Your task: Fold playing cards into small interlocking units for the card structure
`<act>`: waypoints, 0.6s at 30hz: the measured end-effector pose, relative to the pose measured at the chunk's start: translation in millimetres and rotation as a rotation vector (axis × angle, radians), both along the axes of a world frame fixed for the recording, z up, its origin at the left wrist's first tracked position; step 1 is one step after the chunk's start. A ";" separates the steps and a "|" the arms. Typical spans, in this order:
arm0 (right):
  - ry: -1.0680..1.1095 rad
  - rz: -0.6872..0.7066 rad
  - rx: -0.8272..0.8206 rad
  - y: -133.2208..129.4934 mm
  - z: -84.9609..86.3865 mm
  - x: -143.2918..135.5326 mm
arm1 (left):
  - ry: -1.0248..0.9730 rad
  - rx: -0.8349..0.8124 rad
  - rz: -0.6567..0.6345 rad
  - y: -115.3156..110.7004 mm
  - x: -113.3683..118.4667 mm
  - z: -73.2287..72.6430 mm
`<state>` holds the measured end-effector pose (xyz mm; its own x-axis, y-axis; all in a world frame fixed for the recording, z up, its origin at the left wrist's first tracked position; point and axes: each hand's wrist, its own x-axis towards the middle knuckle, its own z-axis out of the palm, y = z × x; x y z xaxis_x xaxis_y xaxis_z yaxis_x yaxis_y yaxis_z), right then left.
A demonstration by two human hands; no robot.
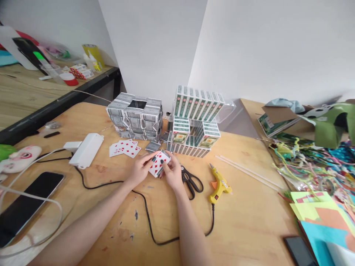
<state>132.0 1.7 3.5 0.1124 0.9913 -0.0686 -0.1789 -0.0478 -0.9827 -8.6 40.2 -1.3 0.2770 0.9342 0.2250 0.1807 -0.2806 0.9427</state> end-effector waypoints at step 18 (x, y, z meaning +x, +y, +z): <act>-0.566 -0.177 0.191 0.9 -14.4 -0.7 | 0.121 0.365 0.112 0.2 -0.1 -2.4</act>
<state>131.3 2.5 -10.9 0.2432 0.9432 0.2265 0.3833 0.1211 -0.9157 -8.7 40.4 -3.7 0.2233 0.8247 0.5195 0.3328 -0.5655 0.7546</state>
